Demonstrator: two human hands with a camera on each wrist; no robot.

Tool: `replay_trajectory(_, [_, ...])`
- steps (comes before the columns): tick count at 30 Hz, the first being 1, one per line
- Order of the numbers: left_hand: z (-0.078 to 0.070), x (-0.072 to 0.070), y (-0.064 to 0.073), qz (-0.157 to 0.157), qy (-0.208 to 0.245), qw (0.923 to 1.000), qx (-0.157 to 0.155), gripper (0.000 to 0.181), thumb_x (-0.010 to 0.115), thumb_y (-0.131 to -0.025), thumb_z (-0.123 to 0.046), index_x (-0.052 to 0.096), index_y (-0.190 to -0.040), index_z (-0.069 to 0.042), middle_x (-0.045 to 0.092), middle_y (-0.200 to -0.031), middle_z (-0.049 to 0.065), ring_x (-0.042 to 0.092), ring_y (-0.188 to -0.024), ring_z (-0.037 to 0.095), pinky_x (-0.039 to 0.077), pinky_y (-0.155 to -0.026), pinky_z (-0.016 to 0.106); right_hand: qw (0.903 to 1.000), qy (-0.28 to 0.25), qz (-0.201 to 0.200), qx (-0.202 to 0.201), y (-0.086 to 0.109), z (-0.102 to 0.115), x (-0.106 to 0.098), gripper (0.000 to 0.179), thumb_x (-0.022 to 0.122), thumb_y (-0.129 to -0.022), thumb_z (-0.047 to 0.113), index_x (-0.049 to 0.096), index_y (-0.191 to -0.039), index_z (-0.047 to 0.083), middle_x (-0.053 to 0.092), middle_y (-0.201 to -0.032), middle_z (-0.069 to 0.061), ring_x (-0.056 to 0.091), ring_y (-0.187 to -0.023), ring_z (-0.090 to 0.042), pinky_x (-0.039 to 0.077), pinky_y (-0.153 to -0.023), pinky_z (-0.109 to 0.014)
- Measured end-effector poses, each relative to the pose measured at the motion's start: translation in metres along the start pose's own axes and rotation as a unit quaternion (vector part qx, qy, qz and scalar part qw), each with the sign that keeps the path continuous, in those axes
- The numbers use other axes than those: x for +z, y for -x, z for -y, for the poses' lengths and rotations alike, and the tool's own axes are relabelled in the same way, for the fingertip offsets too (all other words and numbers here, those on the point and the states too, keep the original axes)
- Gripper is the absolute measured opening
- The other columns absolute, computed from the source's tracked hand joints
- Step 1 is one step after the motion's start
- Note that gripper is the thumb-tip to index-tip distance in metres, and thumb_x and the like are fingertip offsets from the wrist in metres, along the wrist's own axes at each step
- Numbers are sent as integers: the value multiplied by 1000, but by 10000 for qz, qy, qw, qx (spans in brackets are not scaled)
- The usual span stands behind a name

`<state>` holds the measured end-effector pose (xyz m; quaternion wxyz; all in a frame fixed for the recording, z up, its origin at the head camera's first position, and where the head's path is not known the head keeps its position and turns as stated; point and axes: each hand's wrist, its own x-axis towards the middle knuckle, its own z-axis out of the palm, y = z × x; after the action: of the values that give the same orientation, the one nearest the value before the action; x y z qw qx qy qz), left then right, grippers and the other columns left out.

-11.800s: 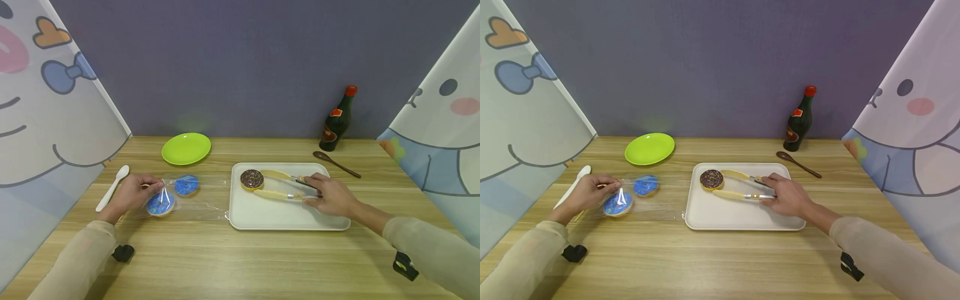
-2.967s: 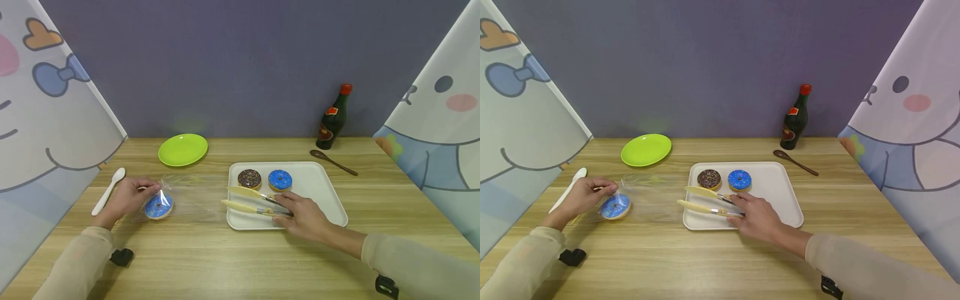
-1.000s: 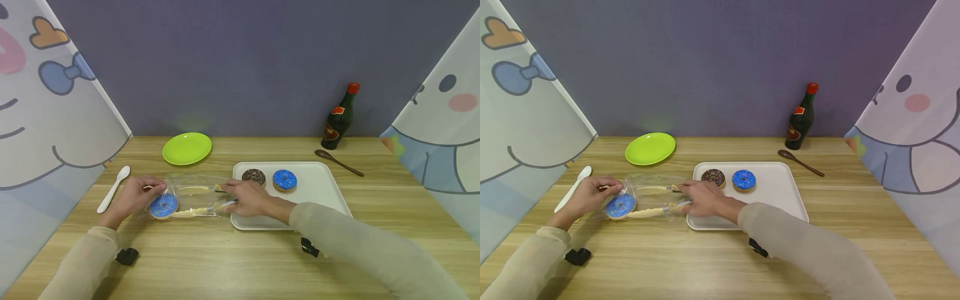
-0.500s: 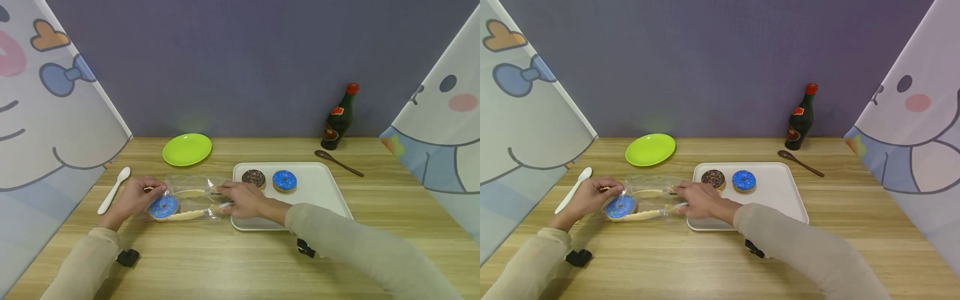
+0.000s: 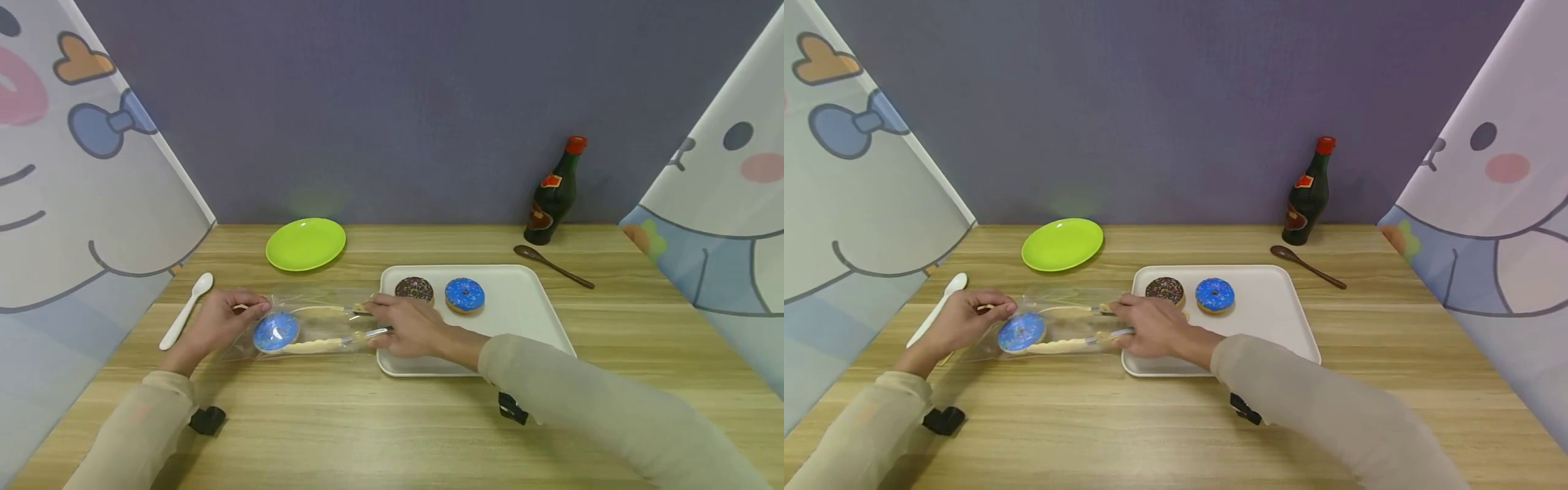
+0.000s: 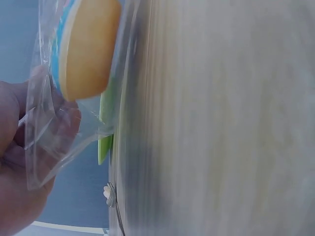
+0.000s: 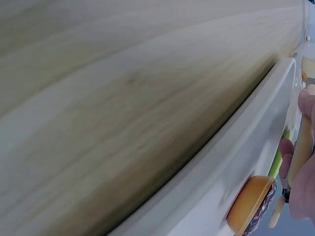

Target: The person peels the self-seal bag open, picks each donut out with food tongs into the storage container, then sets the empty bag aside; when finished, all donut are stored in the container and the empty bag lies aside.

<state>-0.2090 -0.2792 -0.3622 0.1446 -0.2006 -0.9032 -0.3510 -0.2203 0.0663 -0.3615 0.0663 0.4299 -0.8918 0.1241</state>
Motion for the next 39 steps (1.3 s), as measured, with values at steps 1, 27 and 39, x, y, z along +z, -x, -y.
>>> replay_trajectory(1, [0, 0, 0, -4, -32, 10000, -8, 5, 70, -85, -1, 74, -83, -3, 69, -84, 6, 59, -71, 5, 49, -61, 15, 10000, -12, -18, 25, 2, -1, -1, 59, 67, -85, 45, 56, -133, 13, 56, -126, 0, 60, -97, -16, 50, -65, -30])
replay_trajectory(27, [7, -4, 0, -236, -289, 9992, 137, 4, 72, -83, -2, 74, -79, -2, 69, -83, 10, 57, -74, -1, 46, -61, 10, 9948, 49, -875, 524, 99, -34, -39, 55, 77, -78, 37, 63, -124, 9, 61, -119, -6, 64, -83, -18, 50, -56, -32])
replay_trajectory(39, [12, -6, 1, -420, -630, 9966, 329, 6, 77, -75, 4, 74, -78, -1, 67, -76, 5, 57, -68, -1, 46, -57, 8, 9869, -137, -1565, 361, 162, -48, -50, 54, 83, -70, 27, 65, -114, 1, 60, -101, 5, 39, -58, 4, 33, -49, -14])
